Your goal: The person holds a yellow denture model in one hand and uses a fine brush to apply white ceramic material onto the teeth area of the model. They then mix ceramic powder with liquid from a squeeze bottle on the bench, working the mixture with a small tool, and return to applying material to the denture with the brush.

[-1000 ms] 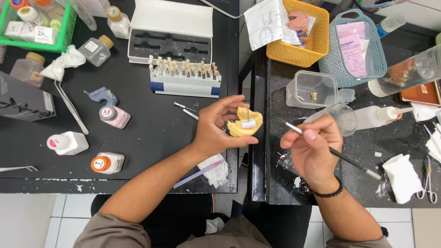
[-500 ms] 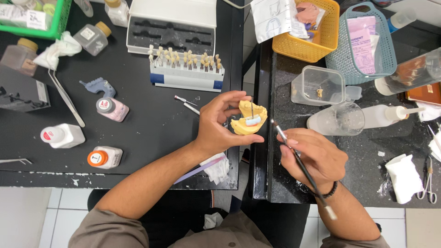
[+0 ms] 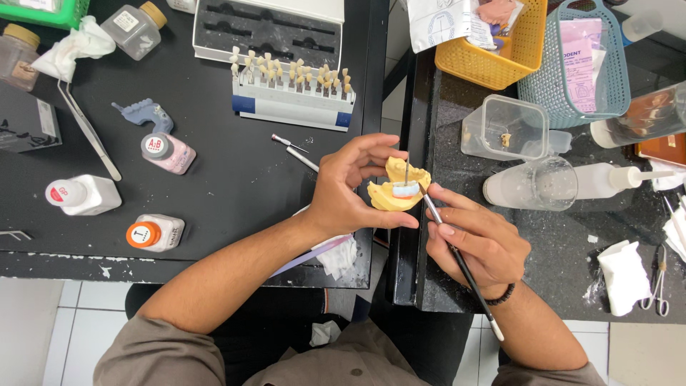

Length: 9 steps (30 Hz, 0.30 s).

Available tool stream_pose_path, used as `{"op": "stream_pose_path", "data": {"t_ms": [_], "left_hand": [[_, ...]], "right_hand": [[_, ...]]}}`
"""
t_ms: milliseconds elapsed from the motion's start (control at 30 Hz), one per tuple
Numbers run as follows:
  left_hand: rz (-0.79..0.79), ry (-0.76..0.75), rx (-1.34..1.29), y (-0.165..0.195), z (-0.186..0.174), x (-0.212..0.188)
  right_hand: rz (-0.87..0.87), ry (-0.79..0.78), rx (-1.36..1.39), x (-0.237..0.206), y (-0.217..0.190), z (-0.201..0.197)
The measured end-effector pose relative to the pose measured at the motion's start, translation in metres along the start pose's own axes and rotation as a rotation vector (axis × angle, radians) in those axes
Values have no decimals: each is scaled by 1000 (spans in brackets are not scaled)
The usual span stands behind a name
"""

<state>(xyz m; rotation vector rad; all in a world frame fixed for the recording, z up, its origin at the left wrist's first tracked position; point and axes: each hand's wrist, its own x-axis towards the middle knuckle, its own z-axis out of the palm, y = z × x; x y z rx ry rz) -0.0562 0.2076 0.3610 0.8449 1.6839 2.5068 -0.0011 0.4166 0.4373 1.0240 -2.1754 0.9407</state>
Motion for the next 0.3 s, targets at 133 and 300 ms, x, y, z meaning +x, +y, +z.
{"op": "stream_pose_path", "data": {"t_ms": [133, 300], "left_hand": [[15, 1, 11, 1, -1, 0], [67, -12, 66, -2, -3, -1]], "right_hand": [[0, -12, -16, 1, 1, -1], [31, -20, 1, 2, -1, -3]]}}
